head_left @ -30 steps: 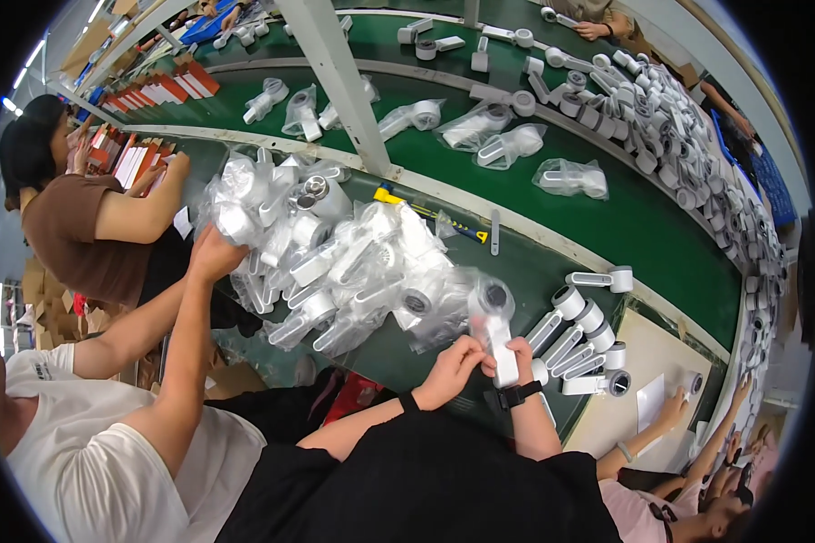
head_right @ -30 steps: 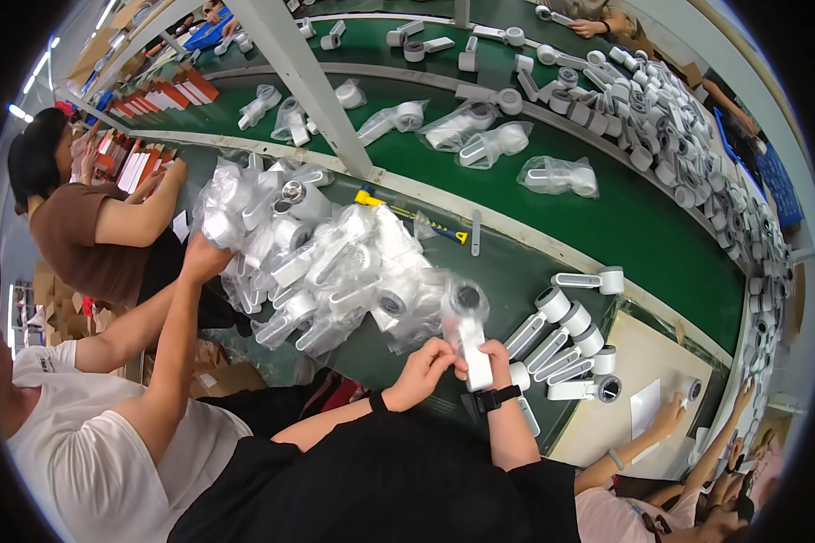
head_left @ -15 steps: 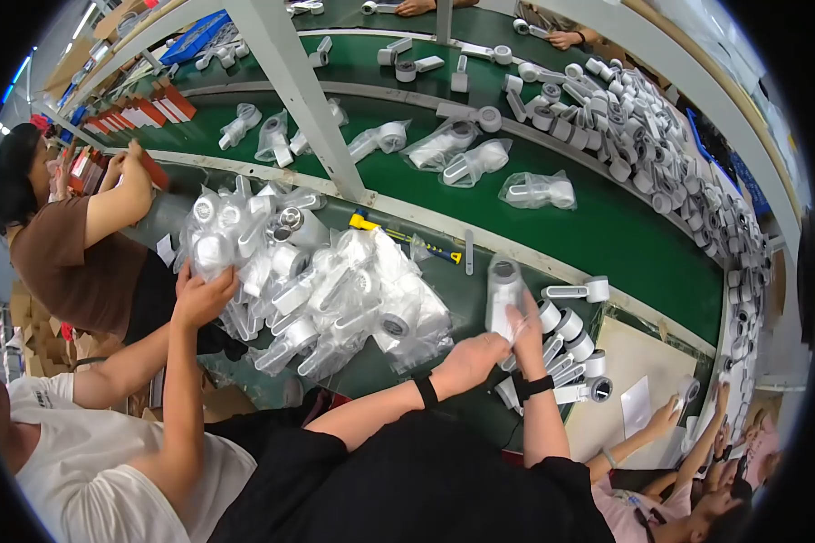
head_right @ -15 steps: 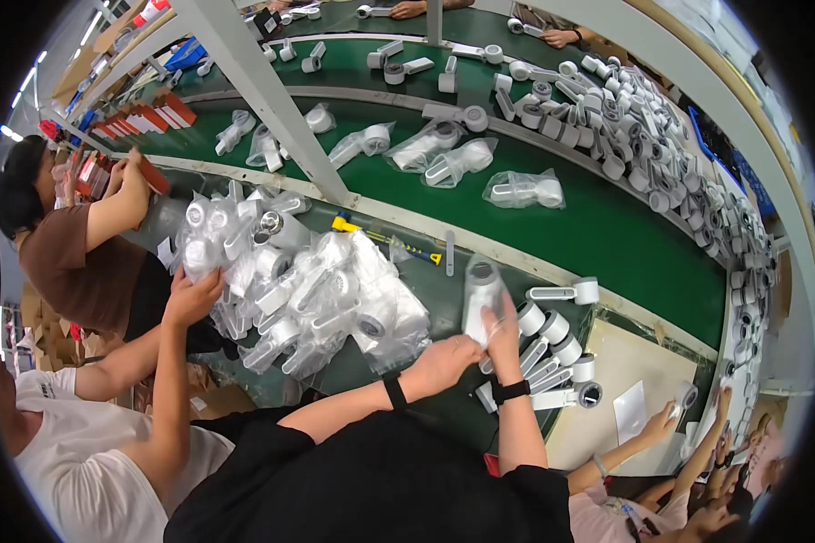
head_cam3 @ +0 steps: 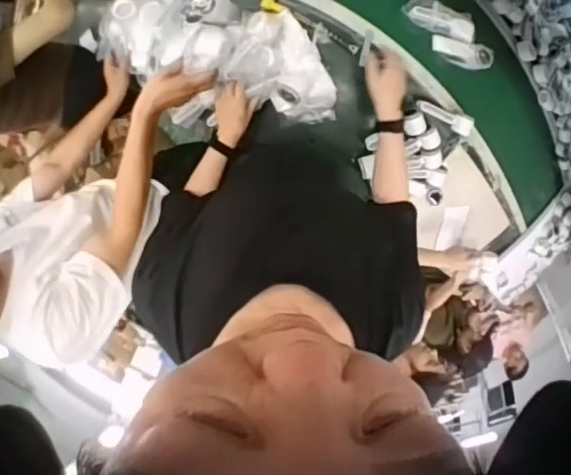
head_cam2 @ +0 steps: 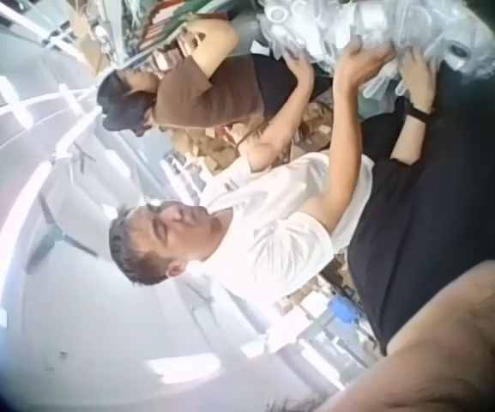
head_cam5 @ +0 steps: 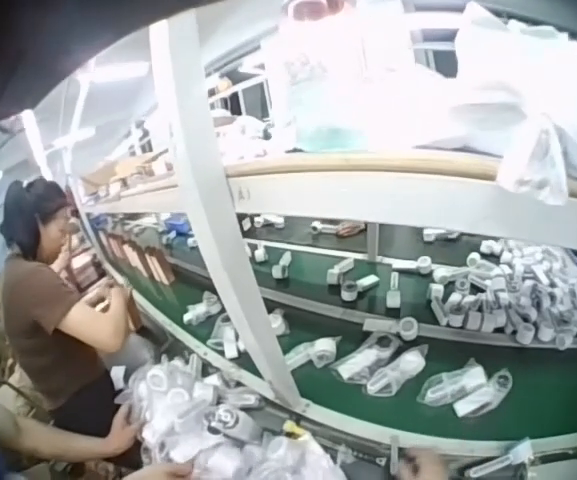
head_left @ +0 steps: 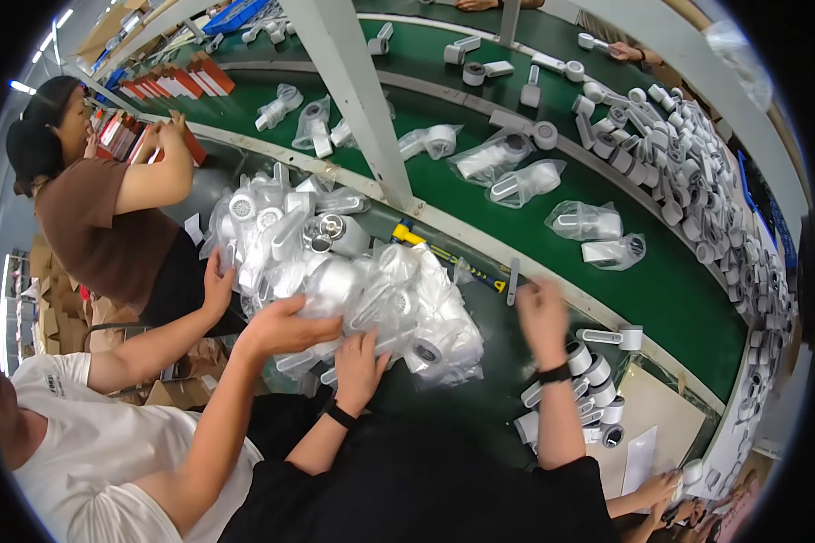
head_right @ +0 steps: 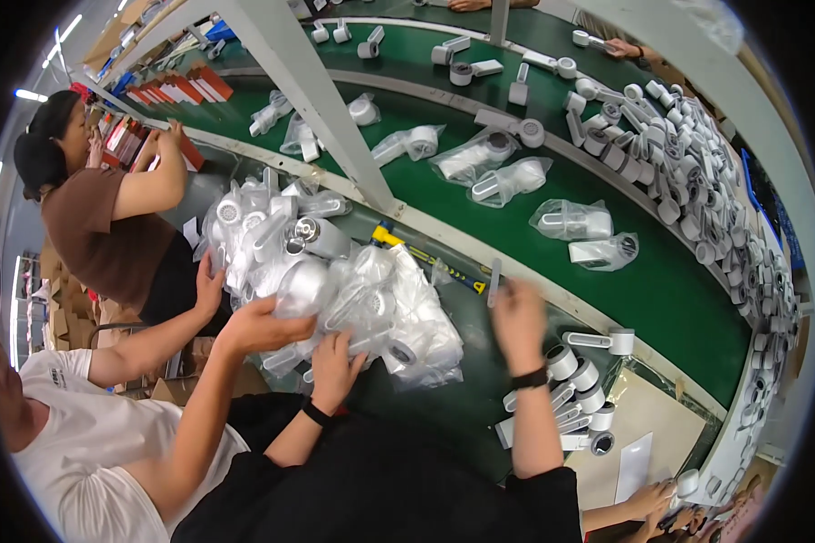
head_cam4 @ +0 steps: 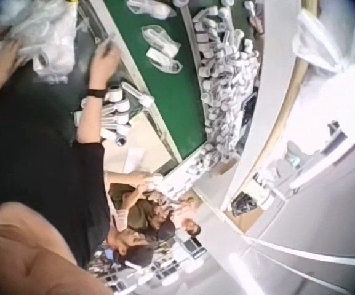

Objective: The person packages handheld fans by hand, picking up a fan, sliding it into a plastic bag, and placing the bagged fan onto the conveyor belt. This process is repeated for several fans, occasionally moving aside plastic bags to reach more fans.

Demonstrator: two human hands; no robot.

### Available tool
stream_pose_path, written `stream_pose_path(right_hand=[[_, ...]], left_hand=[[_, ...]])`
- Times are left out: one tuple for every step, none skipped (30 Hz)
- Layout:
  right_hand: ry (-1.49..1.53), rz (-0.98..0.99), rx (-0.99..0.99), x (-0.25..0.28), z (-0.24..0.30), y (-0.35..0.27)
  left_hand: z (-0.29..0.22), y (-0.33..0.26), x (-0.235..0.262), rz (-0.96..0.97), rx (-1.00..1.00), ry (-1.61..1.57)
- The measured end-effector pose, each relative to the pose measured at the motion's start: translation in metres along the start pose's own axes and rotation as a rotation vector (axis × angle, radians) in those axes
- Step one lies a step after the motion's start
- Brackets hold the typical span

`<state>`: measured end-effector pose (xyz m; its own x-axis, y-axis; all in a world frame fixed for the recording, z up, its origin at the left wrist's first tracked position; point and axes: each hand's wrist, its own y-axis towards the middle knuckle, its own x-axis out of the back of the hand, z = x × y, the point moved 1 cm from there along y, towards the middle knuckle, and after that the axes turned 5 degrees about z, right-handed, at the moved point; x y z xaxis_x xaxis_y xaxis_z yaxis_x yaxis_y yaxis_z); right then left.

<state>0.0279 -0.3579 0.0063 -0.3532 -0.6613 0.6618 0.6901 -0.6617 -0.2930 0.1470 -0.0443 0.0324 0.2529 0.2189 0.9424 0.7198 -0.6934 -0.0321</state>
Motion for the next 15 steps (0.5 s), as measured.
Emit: stream_pose_path(right_hand=[[0.142,0.218,-0.042,-0.016,0.048,-0.025],[0.163,0.234,0.103,-0.045,0.048,-0.047],[0.149,0.201,0.154,-0.073,0.052,-0.066],[0.128,0.164,0.209,-0.090,0.055,-0.077],[0.128,0.165,0.209,-0.103,0.052,-0.080],[0.126,0.195,0.186,-0.113,0.048,-0.081],[0.126,0.228,0.169,-0.116,0.054,-0.080],[0.125,0.229,0.173,-0.110,0.055,-0.077],[0.167,0.255,0.140,-0.097,0.052,-0.071],[0.208,0.279,0.102,-0.078,0.053,-0.065],[0.218,0.319,0.072,-0.060,0.055,-0.060],[0.214,0.319,0.075,-0.044,0.054,-0.056],[0.305,0.329,0.111,-0.023,0.053,-0.054],[0.401,0.344,0.153,-0.006,0.051,-0.052],[0.395,0.341,0.155,0.011,0.048,-0.050]], left_hand=[[0.006,-0.004,-0.007,0.059,0.067,-0.040],[0.004,-0.002,-0.011,0.124,0.109,-0.095],[0.001,0.003,-0.009,0.100,0.047,-0.082],[-0.002,0.008,-0.009,0.107,0.034,-0.093],[-0.001,0.009,-0.011,0.072,-0.014,-0.142],[0.000,0.010,-0.013,0.036,-0.064,-0.192],[0.003,0.011,-0.013,0.032,-0.060,-0.189],[0.005,0.013,-0.015,0.036,-0.095,-0.247],[0.005,0.014,-0.017,0.041,-0.132,-0.307],[-0.002,0.014,-0.012,0.043,-0.136,-0.310],[-0.014,0.016,-0.002,0.128,-0.036,-0.448],[-0.026,0.016,0.004,0.209,0.068,-0.585],[-0.039,0.019,0.007,0.264,0.138,-0.753],[-0.047,0.024,0.008,0.260,0.134,-0.758],[-0.054,0.030,0.007,0.361,0.170,-0.995]])
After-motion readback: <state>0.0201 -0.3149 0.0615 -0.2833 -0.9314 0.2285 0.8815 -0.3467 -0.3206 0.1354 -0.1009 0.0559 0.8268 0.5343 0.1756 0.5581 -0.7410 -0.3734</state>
